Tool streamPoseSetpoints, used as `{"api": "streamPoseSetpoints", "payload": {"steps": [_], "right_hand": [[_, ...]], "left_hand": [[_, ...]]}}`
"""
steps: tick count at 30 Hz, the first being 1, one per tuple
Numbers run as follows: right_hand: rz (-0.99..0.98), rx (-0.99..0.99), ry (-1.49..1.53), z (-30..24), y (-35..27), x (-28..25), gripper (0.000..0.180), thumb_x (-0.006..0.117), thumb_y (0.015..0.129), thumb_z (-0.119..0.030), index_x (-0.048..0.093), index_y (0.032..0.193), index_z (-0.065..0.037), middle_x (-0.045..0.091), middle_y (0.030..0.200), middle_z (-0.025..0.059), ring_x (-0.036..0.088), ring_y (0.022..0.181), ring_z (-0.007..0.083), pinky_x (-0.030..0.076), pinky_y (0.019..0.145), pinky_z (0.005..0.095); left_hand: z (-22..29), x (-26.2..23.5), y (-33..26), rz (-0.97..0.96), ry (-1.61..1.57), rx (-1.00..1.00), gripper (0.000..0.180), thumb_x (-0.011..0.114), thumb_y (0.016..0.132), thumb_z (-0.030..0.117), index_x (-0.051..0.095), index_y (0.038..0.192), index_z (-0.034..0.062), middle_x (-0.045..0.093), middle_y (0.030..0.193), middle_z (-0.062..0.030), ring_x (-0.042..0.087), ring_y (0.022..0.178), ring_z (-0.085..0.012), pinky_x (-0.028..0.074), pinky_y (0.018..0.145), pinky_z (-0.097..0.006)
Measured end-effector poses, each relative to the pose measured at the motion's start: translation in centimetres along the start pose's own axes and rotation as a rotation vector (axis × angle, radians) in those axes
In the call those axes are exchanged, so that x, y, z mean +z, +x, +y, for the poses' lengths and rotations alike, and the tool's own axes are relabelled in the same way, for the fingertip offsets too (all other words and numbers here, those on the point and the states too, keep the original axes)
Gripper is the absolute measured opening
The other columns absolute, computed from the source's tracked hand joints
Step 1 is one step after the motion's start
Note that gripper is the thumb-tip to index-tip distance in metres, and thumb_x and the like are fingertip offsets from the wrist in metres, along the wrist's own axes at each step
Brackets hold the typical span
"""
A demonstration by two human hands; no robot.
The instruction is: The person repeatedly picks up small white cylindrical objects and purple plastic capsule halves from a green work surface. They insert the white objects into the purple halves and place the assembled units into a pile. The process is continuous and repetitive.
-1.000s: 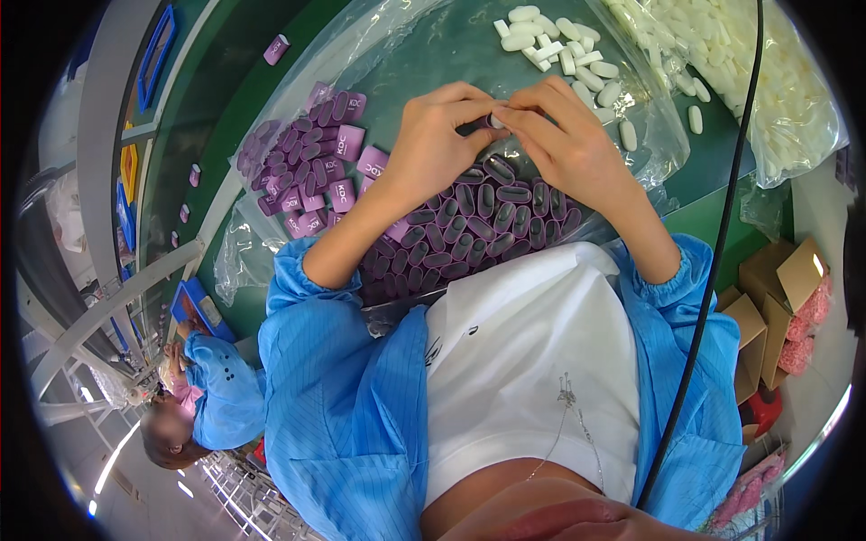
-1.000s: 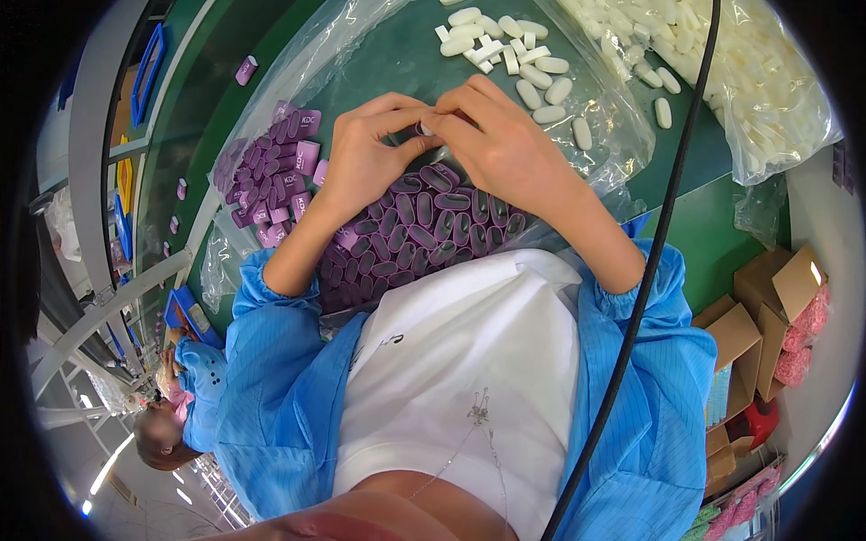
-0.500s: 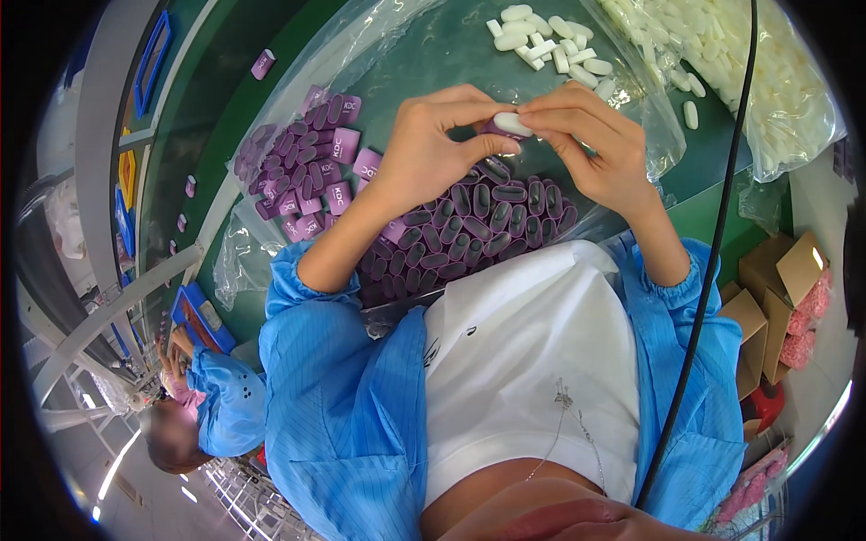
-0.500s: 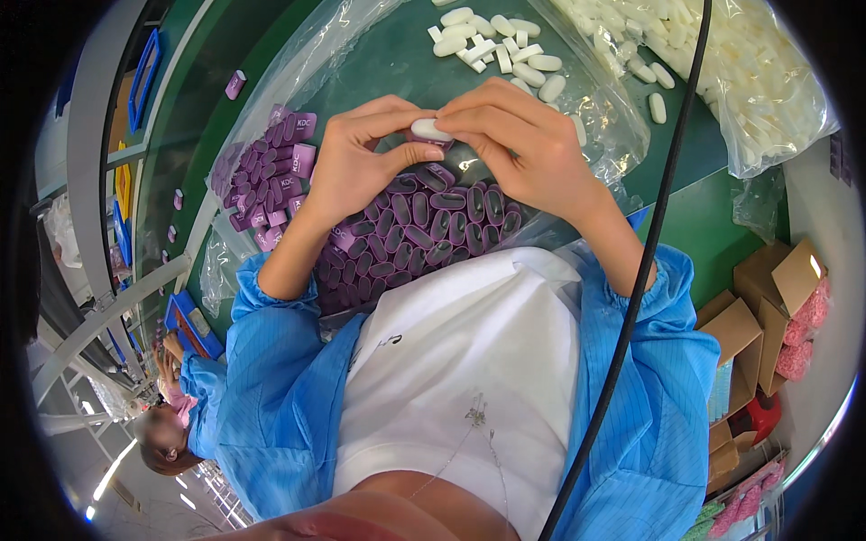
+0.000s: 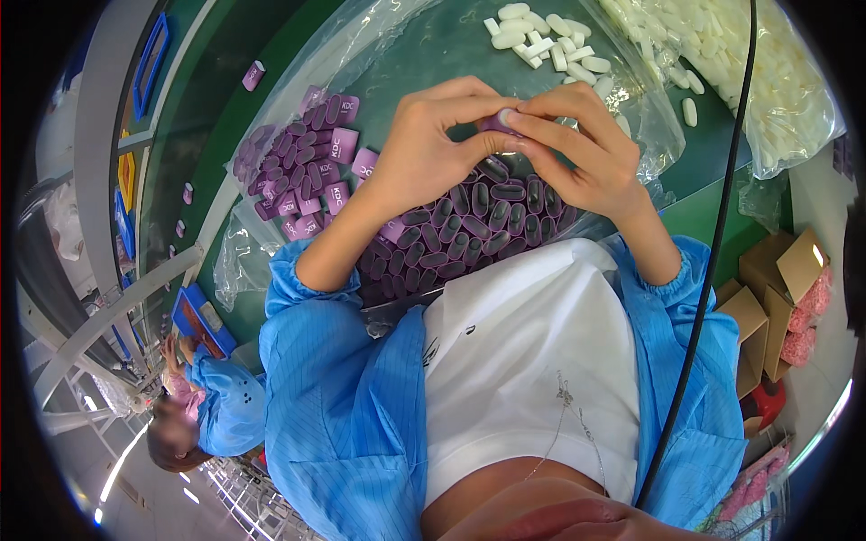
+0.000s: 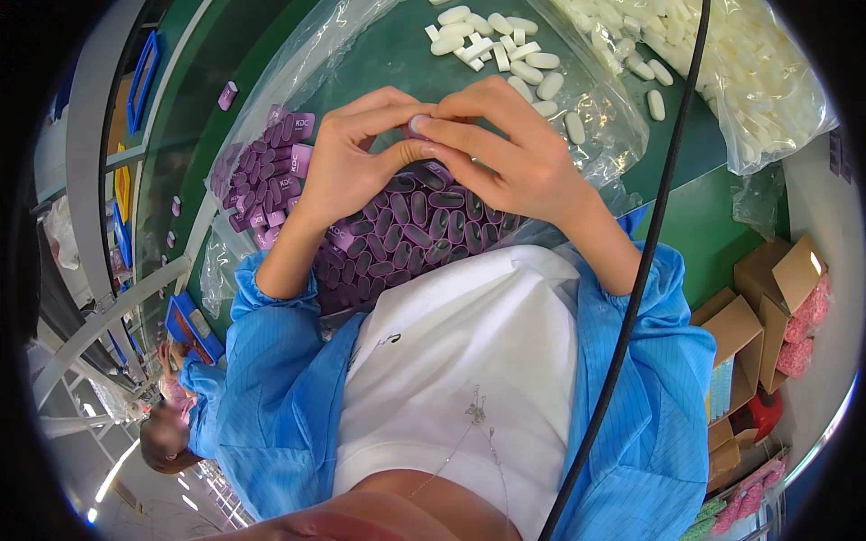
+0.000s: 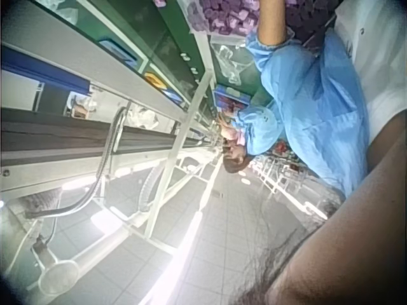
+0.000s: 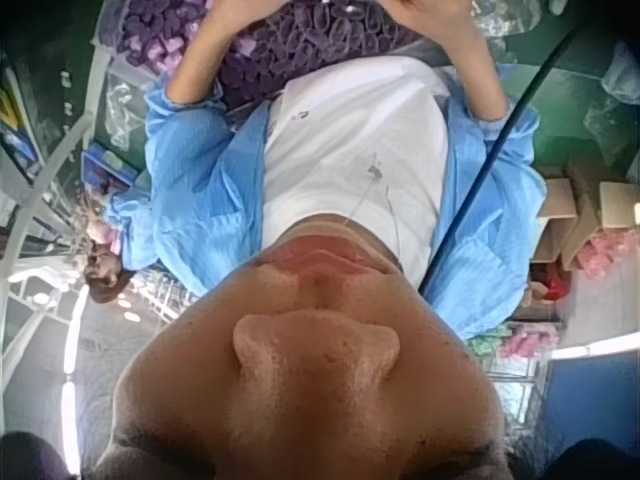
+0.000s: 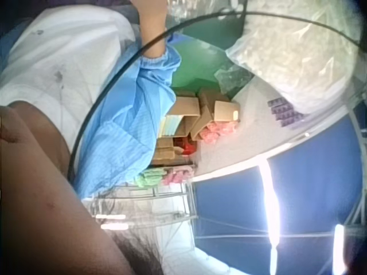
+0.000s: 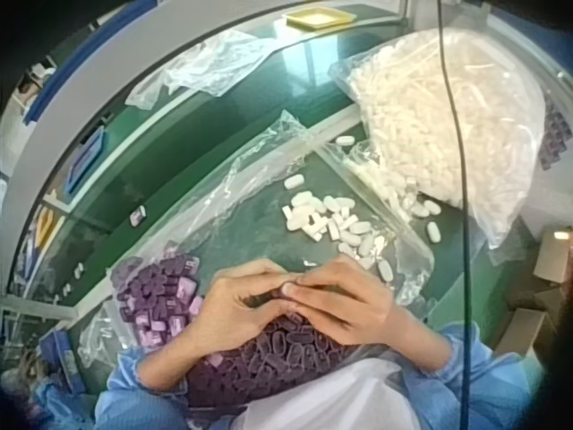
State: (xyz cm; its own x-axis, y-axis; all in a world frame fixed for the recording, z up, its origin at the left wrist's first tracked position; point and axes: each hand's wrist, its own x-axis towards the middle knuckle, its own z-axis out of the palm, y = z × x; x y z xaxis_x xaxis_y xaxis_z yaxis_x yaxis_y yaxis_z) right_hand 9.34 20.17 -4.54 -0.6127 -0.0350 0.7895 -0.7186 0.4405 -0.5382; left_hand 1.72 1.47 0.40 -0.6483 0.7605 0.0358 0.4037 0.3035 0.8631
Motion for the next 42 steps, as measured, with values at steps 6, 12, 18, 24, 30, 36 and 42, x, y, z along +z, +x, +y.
{"api": "streamPoseSetpoints", "payload": {"steps": [6,12,18,24,30,36,42], "right_hand": [[0.007,0.090,-0.054,1.3,0.0,-0.5,0.026,0.078,0.078,0.000,0.073,0.104,-0.001,0.067,0.097,0.0104,0.065,0.081,0.0248,0.052,0.070,0.0335],[-0.039,0.329,-0.308,4.7,0.4,-1.9,0.020,0.071,0.083,-0.001,0.071,0.103,-0.006,0.066,0.095,0.0066,0.064,0.088,0.0254,0.054,0.077,0.0348],[-0.345,0.086,-0.541,5.4,2.4,-1.5,0.016,0.068,0.083,-0.011,0.069,0.098,-0.005,0.065,0.101,0.0102,0.060,0.099,0.0294,0.051,0.083,0.0389],[-0.295,0.161,-0.398,4.2,-0.5,-0.8,0.017,0.071,0.080,-0.001,0.063,0.095,-0.003,0.062,0.093,0.0073,0.059,0.095,0.0269,0.052,0.079,0.0364],[-0.390,0.206,-0.344,3.3,-2.2,-0.3,0.015,0.071,0.078,-0.001,0.063,0.091,-0.002,0.060,0.089,0.0082,0.058,0.092,0.0268,0.052,0.079,0.0367],[-0.233,0.235,-0.261,2.0,-2.1,-0.4,0.020,0.071,0.074,0.003,0.066,0.093,-0.001,0.063,0.093,0.0087,0.059,0.090,0.0272,0.052,0.077,0.0379],[-0.127,0.178,-0.072,-0.3,-0.4,0.6,0.026,0.072,0.069,0.008,0.066,0.093,0.000,0.066,0.095,0.0103,0.062,0.085,0.0293,0.052,0.074,0.0377]], "left_hand": [[-0.6,-1.9,0.1,0.054,0.124,0.057,0.028,0.077,0.082,0.007,0.076,0.110,0.0074,0.070,0.095,-0.0077,0.066,0.085,-0.0206,0.052,0.078,-0.032],[-16.0,-21.4,1.9,0.450,0.421,-0.137,0.040,0.068,0.097,0.022,0.064,0.134,0.0054,0.068,0.118,-0.0078,0.064,0.103,-0.0114,0.048,0.092,-0.026],[-22.5,-26.8,1.9,0.370,0.807,-0.264,0.042,0.071,0.093,0.031,0.068,0.130,0.0125,0.069,0.115,-0.0163,0.062,0.109,-0.0224,0.046,0.096,-0.035],[-8.1,-13.8,3.4,0.163,0.843,0.268,0.037,0.074,0.087,0.025,0.071,0.123,0.0147,0.065,0.123,-0.0100,0.055,0.118,-0.0288,0.040,0.105,-0.042],[-2.1,-2.6,-0.5,-0.384,0.288,0.124,0.033,0.078,0.077,0.009,0.073,0.110,0.0065,0.068,0.114,-0.0088,0.062,0.108,-0.0265,0.049,0.094,-0.036],[-2.7,-1.8,-0.2,-0.234,0.255,0.086,0.030,0.076,0.075,0.006,0.073,0.105,0.0039,0.071,0.101,-0.0101,0.069,0.090,-0.0259,0.055,0.080,-0.034],[-2.4,-0.5,0.5,-0.054,0.290,0.150,0.026,0.075,0.075,0.004,0.073,0.102,0.0028,0.069,0.095,-0.0095,0.070,0.083,-0.0223,0.056,0.074,-0.031]]}}
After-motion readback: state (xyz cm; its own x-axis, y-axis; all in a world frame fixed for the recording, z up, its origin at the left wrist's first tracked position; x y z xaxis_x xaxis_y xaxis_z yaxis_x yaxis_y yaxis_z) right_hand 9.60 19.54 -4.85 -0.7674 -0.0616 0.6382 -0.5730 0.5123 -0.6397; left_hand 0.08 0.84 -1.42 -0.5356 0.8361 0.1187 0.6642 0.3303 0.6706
